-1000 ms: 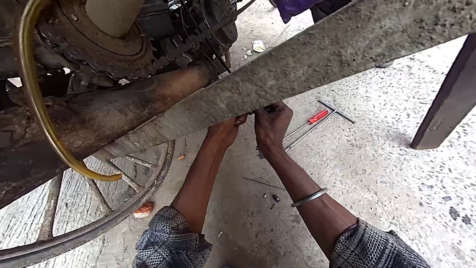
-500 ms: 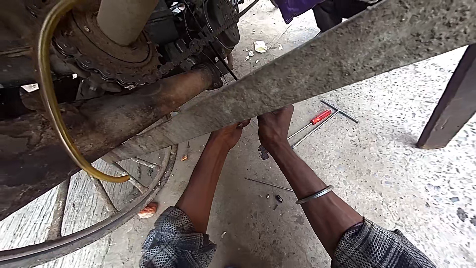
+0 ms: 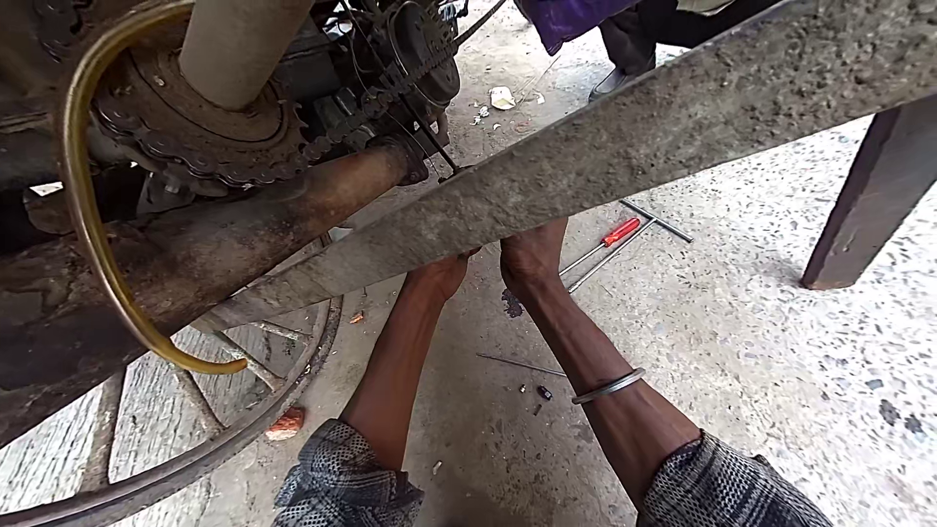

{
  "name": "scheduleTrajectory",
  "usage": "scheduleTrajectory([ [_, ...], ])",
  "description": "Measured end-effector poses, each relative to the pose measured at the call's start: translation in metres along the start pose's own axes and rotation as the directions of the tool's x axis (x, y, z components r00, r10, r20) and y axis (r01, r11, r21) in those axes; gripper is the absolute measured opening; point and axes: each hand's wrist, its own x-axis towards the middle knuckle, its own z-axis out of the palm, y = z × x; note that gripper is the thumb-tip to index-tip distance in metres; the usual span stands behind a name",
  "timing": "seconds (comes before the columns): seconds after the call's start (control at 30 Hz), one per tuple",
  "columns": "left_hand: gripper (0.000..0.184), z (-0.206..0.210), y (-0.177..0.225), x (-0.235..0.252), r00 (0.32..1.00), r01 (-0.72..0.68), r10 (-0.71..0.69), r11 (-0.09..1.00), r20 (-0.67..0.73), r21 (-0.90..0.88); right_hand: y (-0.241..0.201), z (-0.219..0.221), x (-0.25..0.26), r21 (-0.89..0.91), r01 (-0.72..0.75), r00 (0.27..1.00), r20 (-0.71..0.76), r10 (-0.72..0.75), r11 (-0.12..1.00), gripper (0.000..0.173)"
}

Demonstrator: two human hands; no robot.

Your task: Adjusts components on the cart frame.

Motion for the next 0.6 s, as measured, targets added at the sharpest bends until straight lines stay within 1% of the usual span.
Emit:
scheduleTrajectory([
  [0.1, 0.015, 0.0001, 0.0001, -0.0001, 1.0, 0.006, -0.006, 1.0, -0.01, 0.008, -0.0011, -0.0004, -0.0004, 0.008, -0.02, 1.0, -0.005, 0.02, 1.0, 0.034],
  [0.43, 0.016, -0.0009, -0.0029, -0.0003, 1.0, 0.012, -0.011, 0.999, -0.012, 0.033, -0.0068, -0.0003, -0.0007, 0.006, -0.067, 0.997, -0.045, 0.068, 0.998, 0.025],
  [0.6, 0.015, 0.0008, -0.005, -0.0004, 1.0, 0.022, -0.023, 0.998, 0.005, 0.054, -0.0087, 0.0016, -0.0011, -0.02, -0.11, 0.99, -0.092, 0.108, 0.994, 0.015],
])
